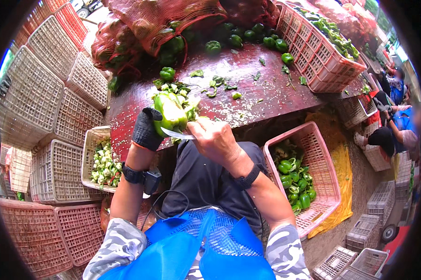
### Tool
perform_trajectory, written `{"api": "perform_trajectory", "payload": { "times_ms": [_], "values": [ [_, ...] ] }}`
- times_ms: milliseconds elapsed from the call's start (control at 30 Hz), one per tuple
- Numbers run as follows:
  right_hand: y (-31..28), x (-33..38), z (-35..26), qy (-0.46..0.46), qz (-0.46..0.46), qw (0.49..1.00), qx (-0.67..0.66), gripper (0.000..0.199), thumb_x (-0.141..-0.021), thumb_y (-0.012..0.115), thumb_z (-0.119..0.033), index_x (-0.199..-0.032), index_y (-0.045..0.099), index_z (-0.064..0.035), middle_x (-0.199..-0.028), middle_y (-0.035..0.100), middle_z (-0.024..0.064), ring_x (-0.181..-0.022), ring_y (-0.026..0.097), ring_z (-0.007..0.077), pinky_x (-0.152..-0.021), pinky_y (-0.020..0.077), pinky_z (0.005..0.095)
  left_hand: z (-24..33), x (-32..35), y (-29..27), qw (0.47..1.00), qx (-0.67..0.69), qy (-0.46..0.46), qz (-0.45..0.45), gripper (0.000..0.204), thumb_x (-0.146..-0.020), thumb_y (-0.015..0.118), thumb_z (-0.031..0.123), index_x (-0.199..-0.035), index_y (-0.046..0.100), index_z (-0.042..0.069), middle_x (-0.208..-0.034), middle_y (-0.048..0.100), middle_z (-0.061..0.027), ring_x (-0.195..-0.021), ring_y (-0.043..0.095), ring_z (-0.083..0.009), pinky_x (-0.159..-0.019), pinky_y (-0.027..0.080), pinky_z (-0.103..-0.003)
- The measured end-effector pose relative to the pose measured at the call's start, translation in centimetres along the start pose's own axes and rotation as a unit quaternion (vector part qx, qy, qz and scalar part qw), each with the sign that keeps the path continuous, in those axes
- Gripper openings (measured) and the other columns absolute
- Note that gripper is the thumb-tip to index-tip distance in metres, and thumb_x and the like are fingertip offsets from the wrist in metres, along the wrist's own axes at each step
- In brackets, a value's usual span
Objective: Sort and trim stems or damaged parts from green bell peppers using a knife.
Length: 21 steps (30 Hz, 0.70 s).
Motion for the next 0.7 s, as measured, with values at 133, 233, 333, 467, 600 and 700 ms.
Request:
{"api": "perform_trajectory", "payload": {
  "times_ms": [133,233,333,467,600,700],
  "values": [
    [1.1,-0.2,0.1,-0.011,-0.011,1.000,0.015,0.017,-0.084,0.067,-0.011,-0.099,0.064,-0.0037,-0.079,0.059,0.0099,-0.067,0.066,0.0263,-0.057,0.0530,0.0383,4.0,2.6,3.0,0.866,-0.439,0.237,-0.007,0.023,-0.081,0.062,0.013,-0.100,0.066,0.000,-0.094,0.068,-0.0115,-0.088,0.068,-0.0244,-0.078,0.056,-0.035],
    [1.5,-0.2,0.3,0.002,-0.016,0.999,0.029,0.020,-0.084,0.066,-0.010,-0.102,0.065,-0.0016,-0.081,0.061,0.0101,-0.068,0.066,0.0254,-0.057,0.0534,0.0375,2.0,2.7,3.2,0.992,-0.089,0.074,-0.049,0.026,-0.082,0.060,0.009,-0.105,0.066,-0.001,-0.097,0.068,-0.0113,-0.090,0.067,-0.0204,-0.078,0.056,-0.034],
    [1.0,0.0,0.0,-0.007,0.026,0.999,0.046,0.025,-0.083,0.066,-0.009,-0.107,0.066,0.0000,-0.084,0.064,0.0103,-0.068,0.066,0.0247,-0.057,0.0538,0.0364,1.4,3.2,3.1,0.995,0.020,0.072,-0.059,0.022,-0.085,0.059,0.006,-0.106,0.066,0.000,-0.099,0.069,-0.0095,-0.090,0.066,-0.0167,-0.079,0.055,-0.033],
    [0.9,0.2,0.2,-0.006,0.020,0.999,0.037,0.029,-0.081,0.067,-0.008,-0.109,0.067,0.0006,-0.085,0.065,0.0106,-0.067,0.066,0.0244,-0.058,0.0538,0.0358,0.5,2.1,-0.1,0.980,-0.161,0.113,-0.009,0.017,-0.088,0.060,0.010,-0.103,0.067,0.004,-0.096,0.070,-0.0078,-0.089,0.066,-0.0166,-0.078,0.055,-0.032],
    [0.8,0.3,0.0,-0.019,0.011,1.000,0.011,0.030,-0.080,0.068,-0.008,-0.109,0.067,0.0007,-0.083,0.064,0.0111,-0.068,0.066,0.0245,-0.058,0.0535,0.0365,-0.4,0.3,-2.5,0.934,-0.300,0.195,0.012,0.013,-0.089,0.064,0.016,-0.096,0.067,0.006,-0.090,0.070,-0.0066,-0.085,0.066,-0.0162,-0.076,0.054,-0.031],
    [0.8,0.3,-0.3,-0.027,0.019,0.999,0.030,0.027,-0.080,0.068,-0.009,-0.106,0.067,0.0009,-0.081,0.063,0.0103,-0.067,0.066,0.0240,-0.057,0.0531,0.0365,-2.7,-0.8,-4.7,0.990,-0.120,0.072,0.024,0.015,-0.083,0.074,0.017,-0.090,0.068,0.006,-0.086,0.070,-0.0075,-0.082,0.066,-0.0154,-0.074,0.054,-0.032]
  ]
}}
Point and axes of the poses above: each hand's wrist, its own x-axis away from the middle knuckle, its own y-axis out of the palm, z = x × y, the point moved 8 cm from there along -x, towards the middle knuckle
